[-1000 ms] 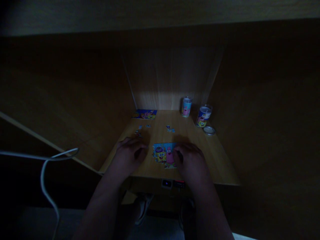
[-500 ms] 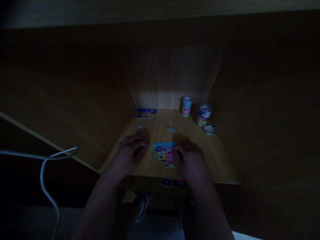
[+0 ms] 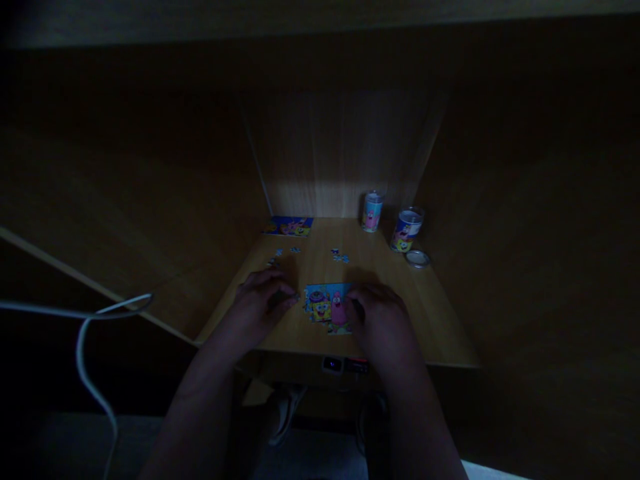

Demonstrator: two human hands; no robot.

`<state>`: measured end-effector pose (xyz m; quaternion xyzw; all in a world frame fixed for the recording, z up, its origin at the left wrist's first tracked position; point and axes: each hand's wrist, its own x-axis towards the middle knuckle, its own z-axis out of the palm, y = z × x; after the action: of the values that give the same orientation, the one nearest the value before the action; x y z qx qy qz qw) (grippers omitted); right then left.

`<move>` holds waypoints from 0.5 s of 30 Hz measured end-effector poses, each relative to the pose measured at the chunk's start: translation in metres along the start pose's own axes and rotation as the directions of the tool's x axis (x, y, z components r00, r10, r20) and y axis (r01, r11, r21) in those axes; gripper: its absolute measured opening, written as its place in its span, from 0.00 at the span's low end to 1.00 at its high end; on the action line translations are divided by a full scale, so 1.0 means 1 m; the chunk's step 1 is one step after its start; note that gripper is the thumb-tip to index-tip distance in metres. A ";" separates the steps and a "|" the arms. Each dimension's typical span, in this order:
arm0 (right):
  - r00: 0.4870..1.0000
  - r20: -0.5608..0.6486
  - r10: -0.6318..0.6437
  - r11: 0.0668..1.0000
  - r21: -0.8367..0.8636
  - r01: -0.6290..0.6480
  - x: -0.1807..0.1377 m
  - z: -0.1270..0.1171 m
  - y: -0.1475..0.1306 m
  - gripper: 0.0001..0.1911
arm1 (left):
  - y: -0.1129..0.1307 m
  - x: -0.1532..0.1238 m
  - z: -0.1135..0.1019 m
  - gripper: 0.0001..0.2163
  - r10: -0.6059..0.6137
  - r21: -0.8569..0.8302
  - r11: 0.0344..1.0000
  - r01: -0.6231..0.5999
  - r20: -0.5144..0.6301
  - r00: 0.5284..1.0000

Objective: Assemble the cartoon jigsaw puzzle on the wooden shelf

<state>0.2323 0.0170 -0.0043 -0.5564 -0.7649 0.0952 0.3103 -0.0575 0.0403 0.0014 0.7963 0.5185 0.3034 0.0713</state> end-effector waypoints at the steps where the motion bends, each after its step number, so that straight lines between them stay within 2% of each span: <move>1: 1.000 0.000 0.000 1.000 -0.001 0.000 0.000 0.000 0.000 0.08 | 0.000 0.000 0.000 0.05 0.006 -0.008 1.000 -0.006 0.006 1.000; 15: 1.000 -0.009 -0.013 1.000 -0.010 0.013 0.000 0.002 0.002 0.08 | 0.014 0.007 0.000 0.07 0.051 0.053 0.997 -0.054 0.044 0.998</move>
<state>0.2326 0.0181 -0.0066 -0.5534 -0.7675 0.0869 0.3116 -0.0448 0.0401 0.0107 0.8175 0.5038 0.2741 0.0526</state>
